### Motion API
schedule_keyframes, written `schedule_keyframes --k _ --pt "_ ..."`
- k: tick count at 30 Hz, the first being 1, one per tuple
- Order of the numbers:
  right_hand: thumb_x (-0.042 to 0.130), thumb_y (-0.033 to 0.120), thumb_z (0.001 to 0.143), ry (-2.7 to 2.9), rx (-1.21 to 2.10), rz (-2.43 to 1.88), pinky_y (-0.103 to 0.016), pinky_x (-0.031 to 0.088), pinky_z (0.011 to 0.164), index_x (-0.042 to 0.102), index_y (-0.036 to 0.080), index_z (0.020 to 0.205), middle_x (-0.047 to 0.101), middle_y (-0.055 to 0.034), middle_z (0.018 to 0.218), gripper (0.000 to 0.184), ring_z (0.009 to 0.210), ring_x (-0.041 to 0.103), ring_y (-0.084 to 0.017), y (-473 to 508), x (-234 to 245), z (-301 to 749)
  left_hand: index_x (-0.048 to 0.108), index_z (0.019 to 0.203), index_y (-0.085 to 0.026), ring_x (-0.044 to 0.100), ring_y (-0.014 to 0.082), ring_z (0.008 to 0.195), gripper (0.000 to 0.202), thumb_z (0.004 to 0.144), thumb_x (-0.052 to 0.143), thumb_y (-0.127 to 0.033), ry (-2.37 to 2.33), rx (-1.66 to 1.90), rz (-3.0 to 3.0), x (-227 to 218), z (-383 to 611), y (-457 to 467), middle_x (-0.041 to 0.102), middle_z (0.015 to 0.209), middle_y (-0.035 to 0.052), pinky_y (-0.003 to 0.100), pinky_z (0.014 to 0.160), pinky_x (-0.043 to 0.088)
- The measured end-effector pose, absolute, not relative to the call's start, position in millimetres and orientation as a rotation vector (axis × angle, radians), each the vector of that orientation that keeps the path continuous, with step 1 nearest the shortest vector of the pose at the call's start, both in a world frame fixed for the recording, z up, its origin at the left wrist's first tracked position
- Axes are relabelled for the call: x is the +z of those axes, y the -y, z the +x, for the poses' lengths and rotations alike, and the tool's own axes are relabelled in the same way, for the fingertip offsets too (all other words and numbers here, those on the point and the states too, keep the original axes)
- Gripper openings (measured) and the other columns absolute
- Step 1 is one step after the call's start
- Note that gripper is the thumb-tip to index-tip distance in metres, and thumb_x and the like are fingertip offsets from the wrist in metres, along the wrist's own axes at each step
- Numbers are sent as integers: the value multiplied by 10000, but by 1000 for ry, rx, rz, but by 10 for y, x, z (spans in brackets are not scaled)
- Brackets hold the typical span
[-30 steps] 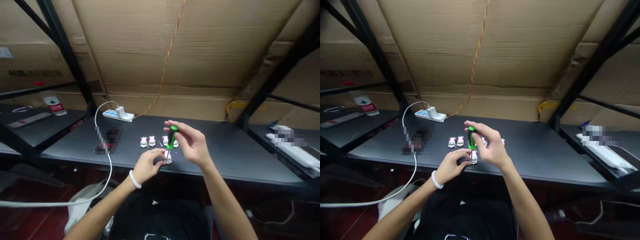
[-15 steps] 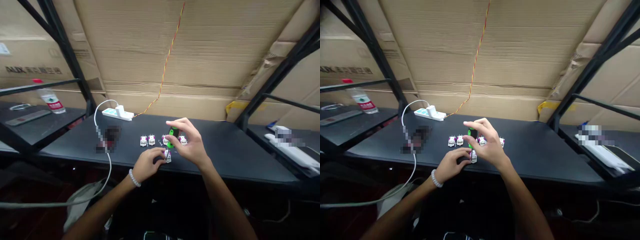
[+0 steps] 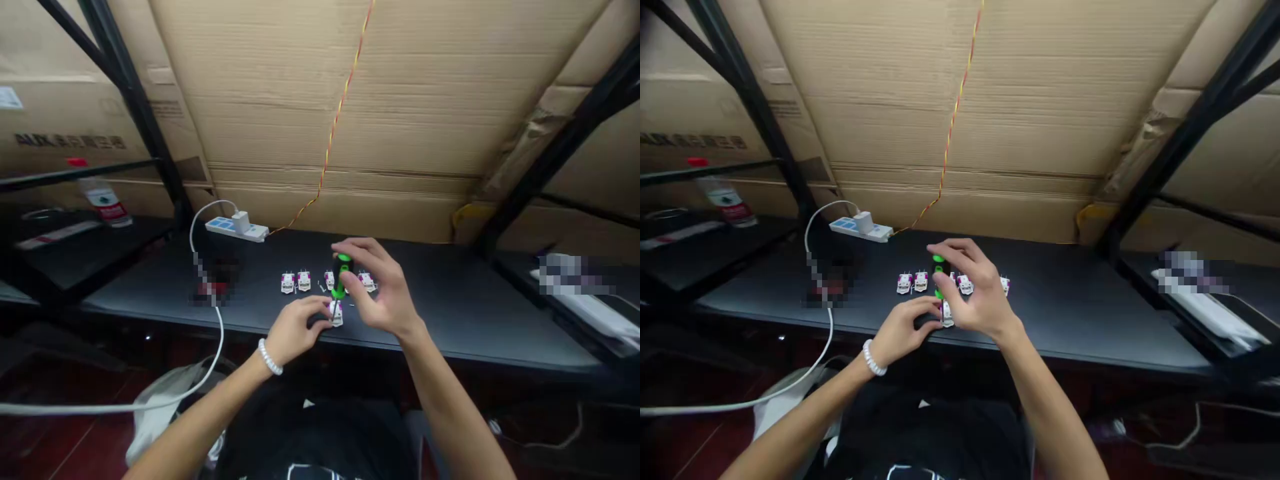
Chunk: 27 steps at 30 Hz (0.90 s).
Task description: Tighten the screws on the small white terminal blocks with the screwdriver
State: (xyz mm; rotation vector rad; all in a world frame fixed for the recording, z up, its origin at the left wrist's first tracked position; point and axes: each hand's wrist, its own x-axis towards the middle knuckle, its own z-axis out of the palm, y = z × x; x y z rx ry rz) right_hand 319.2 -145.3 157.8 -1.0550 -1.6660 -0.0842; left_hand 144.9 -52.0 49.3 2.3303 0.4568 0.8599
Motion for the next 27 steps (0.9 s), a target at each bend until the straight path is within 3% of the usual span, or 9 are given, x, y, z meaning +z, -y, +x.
schedule_keyframes --k 3,7,9,12,14,19,21,24,27 --pt "607 226 1032 1646 96 -1004 -411 630 924 692 291 1387 747 -92 1262 371 1110 738 -232 1449 1554 3192 772 909 -222 761 268 1179 90 889 803 -139 -456 867 2333 487 1448 518 802 1250 61 414 1088 575" --pt "828 316 895 1591 -146 -1100 -351 615 735 776 297 1207 699 -48 1003 317 859 685 -196 1423 1546 3195 772 925 -226 757 274 1184 77 897 802 -161 -455 870 2338 481 1445 516 800 1257 65 420 1093 572" --pt "805 349 906 1596 -231 -1112 -400 626 803 770 295 1215 688 -71 1060 316 910 684 -218 1426 1543 3207 776 933 -228 757 275 1185 79 899 800 -160 -453 862 2335 485 1445 518 799 1260 66 420 1092 571" --pt "597 301 1033 1663 -31 -1058 -466 614 964 670 297 1406 704 -113 1282 380 1088 718 -249 1454 1531 3234 776 917 -230 762 271 1173 85 901 790 -147 -456 855 2328 497 1444 521 799 1257 62 418 1083 575" --pt "554 264 1057 1668 94 -1031 -422 621 931 645 306 1436 743 -88 1227 391 1058 736 -226 1466 1529 3242 776 914 -229 763 271 1166 78 900 791 -153 -452 860 2331 500 1444 521 801 1252 64 416 1078 578" --pt "811 330 907 1595 -204 -1114 -362 614 748 768 291 1169 711 -41 965 269 833 683 -199 1444 1563 3204 776 918 -230 763 270 1159 66 905 786 -166 -447 874 2334 484 1448 514 799 1253 67 418 1077 579" --pt "771 331 931 1615 -223 -1109 -403 633 805 752 283 1227 726 -76 1057 301 904 708 -224 1446 1566 3188 775 919 -231 763 269 1161 66 906 785 -167 -445 875 2330 481 1446 512 801 1250 65 417 1078 580" --pt "635 260 1007 1662 0 -1060 -450 646 925 667 279 1407 741 -114 1280 402 1061 762 -251 1478 1538 3190 776 925 -230 763 267 1173 66 906 786 -167 -441 872 2332 490 1441 514 801 1250 65 415 1087 579" --pt "679 220 994 1556 100 -1035 -419 678 895 660 303 1428 771 -82 1264 442 1025 801 -240 1537 1498 3244 774 931 -227 762 269 1180 58 904 793 -179 -441 877 2345 506 1437 517 800 1262 70 417 1089 583"
